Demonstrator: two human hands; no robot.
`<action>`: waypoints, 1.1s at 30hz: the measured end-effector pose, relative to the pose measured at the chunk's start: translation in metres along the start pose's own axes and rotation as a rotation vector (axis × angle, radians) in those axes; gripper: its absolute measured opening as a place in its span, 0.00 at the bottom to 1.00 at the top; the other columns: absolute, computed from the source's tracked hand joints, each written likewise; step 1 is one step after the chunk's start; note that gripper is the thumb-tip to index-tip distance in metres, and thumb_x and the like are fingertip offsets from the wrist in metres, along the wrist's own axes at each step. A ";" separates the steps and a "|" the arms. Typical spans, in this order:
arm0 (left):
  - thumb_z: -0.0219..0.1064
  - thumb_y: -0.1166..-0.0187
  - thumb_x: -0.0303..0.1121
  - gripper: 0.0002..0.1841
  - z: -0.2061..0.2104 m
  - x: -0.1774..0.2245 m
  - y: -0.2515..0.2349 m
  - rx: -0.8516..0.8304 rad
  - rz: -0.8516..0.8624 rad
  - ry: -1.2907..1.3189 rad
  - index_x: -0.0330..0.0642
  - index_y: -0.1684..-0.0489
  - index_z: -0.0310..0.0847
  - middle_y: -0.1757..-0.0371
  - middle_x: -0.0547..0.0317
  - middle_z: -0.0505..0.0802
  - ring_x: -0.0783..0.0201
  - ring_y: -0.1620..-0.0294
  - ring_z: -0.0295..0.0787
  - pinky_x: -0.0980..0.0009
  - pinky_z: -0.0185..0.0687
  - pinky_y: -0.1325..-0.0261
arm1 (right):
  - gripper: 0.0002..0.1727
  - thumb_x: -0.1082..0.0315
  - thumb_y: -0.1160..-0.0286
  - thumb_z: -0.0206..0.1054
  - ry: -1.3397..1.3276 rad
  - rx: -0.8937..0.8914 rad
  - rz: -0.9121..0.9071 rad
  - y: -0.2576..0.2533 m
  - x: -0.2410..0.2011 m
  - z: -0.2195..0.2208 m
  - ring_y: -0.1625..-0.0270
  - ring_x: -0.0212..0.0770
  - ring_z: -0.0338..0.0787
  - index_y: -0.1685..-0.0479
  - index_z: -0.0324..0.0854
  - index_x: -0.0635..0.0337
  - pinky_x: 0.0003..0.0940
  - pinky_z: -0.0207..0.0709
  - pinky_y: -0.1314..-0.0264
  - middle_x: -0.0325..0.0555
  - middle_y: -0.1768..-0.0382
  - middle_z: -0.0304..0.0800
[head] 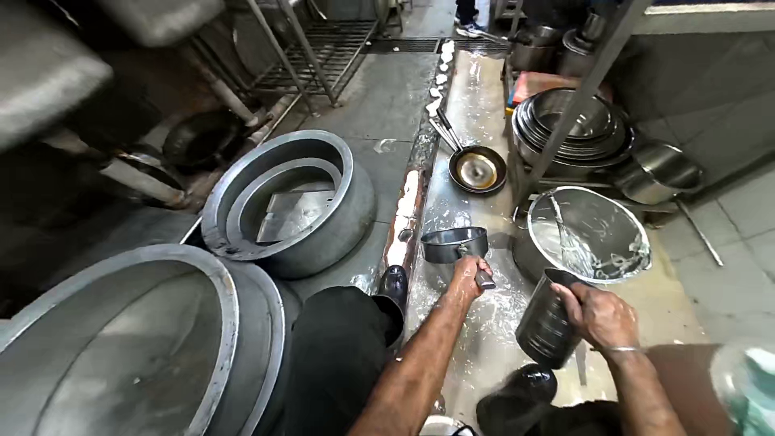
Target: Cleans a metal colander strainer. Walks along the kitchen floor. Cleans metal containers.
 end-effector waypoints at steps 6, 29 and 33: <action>0.51 0.17 0.21 0.05 0.013 0.041 0.025 0.010 0.055 -0.164 0.40 0.62 0.67 0.82 0.61 0.73 0.71 0.91 0.69 0.78 0.71 0.89 | 0.29 0.41 0.15 0.58 -0.050 -0.119 -0.079 0.002 -0.024 0.014 0.65 0.58 0.94 0.75 0.85 0.56 0.60 0.81 0.65 0.53 0.76 0.90; 0.44 0.09 0.26 0.08 -0.100 0.319 0.251 -0.207 0.685 -0.246 0.38 0.52 0.70 0.80 0.64 0.76 0.75 0.89 0.72 0.81 0.72 0.87 | 0.48 0.26 0.18 0.35 0.105 -0.325 -0.206 -0.003 -0.005 0.091 0.46 0.73 0.93 0.55 0.89 0.61 0.79 0.78 0.51 0.69 0.55 0.94; 0.44 0.08 0.26 0.09 -0.193 0.335 0.303 0.044 0.854 -0.377 0.41 0.46 0.70 0.77 0.66 0.79 0.76 0.87 0.72 0.81 0.73 0.86 | 0.41 0.32 0.14 0.43 0.063 -0.411 -0.207 0.008 -0.015 0.081 0.45 0.73 0.92 0.50 0.89 0.61 0.76 0.80 0.47 0.69 0.53 0.94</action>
Point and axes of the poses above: each hand's wrist, its own y-axis away from the middle knuckle, its own z-axis out of the palm, x = y × z, the point moved 6 cm from there along -y, towards the middle knuckle
